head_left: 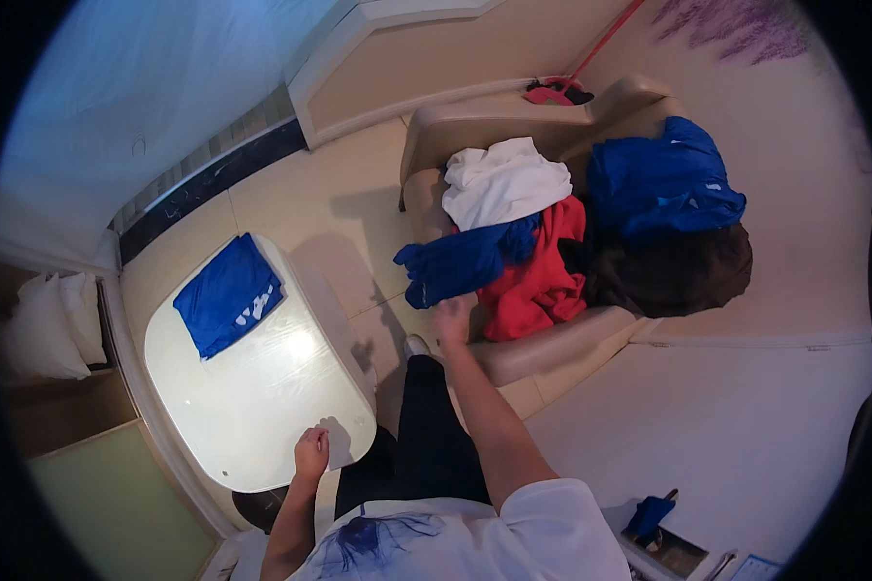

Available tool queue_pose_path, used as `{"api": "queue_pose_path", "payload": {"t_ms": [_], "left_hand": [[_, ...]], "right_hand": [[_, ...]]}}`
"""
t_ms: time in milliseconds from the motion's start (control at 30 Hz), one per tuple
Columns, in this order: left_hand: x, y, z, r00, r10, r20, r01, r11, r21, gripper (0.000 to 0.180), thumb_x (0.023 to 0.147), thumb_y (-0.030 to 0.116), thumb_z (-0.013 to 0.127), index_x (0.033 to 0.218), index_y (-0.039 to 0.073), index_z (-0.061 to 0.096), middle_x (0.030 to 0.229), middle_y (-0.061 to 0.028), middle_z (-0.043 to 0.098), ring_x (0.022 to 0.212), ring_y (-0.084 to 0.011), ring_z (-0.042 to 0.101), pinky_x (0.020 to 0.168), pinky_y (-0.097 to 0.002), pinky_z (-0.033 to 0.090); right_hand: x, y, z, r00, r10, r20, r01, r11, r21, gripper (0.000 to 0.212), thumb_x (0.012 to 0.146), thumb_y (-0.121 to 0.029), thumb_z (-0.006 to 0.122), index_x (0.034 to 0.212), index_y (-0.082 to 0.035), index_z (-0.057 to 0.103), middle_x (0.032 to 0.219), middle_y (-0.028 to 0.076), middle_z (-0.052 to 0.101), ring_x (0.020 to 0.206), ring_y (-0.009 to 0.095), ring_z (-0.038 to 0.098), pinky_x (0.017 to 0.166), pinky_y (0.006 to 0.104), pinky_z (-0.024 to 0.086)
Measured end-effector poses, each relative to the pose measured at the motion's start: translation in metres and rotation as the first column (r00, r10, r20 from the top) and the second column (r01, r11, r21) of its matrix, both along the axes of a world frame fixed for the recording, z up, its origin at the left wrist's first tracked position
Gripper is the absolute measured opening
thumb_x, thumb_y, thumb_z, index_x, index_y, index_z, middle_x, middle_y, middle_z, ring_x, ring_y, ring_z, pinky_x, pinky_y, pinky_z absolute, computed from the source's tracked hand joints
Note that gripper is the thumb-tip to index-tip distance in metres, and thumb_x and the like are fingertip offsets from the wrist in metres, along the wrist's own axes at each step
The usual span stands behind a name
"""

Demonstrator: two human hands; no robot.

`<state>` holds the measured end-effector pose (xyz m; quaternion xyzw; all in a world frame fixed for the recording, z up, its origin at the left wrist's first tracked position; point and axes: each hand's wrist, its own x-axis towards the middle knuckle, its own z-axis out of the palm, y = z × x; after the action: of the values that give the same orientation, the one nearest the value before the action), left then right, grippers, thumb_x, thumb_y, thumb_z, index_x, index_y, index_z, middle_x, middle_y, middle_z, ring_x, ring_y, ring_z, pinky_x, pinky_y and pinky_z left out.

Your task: The person folds a blue jacket and a blue shirt on a white table. They smooth and align each garment, fold sleeves and sides, then stack the folded items. A white cloth is briefly handled at the end.

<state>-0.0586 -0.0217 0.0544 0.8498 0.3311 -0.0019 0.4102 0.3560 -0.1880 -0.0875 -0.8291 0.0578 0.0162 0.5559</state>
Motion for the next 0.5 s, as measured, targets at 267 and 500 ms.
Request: {"api": "queue_pose_path", "payload": {"t_ms": [267,500], "left_hand": [[0.153,-0.022,0.033,0.999,0.019,0.032,-0.014,0.99,-0.143,0.011,0.09,0.009,0.061,0.097,0.003,0.067,0.092,-0.0165,0.067,0.081,-0.0344,0.066,0.07,-0.0393,0.053],[0.242,-0.025,0.078,0.996,-0.091,0.002,0.089,0.979,-0.181,0.016,0.092,0.016,0.06,0.101,0.004,0.067,0.097,-0.0175,0.066,0.088,-0.0376,0.064,0.076,-0.0415,0.053]], "right_hand": [[0.138,0.004,0.006,0.615,-0.309,-0.725,0.666,0.696,0.269,0.02,0.088,-0.021,0.069,0.08,-0.008,0.055,0.068,0.003,0.058,0.055,0.016,0.055,0.048,0.0303,0.045],[0.09,0.012,0.062,0.825,-0.129,-0.551,0.455,0.729,0.511,0.016,0.081,-0.003,0.063,0.071,-0.009,0.052,0.064,0.003,0.056,0.058,0.015,0.055,0.052,0.0277,0.043]]}}
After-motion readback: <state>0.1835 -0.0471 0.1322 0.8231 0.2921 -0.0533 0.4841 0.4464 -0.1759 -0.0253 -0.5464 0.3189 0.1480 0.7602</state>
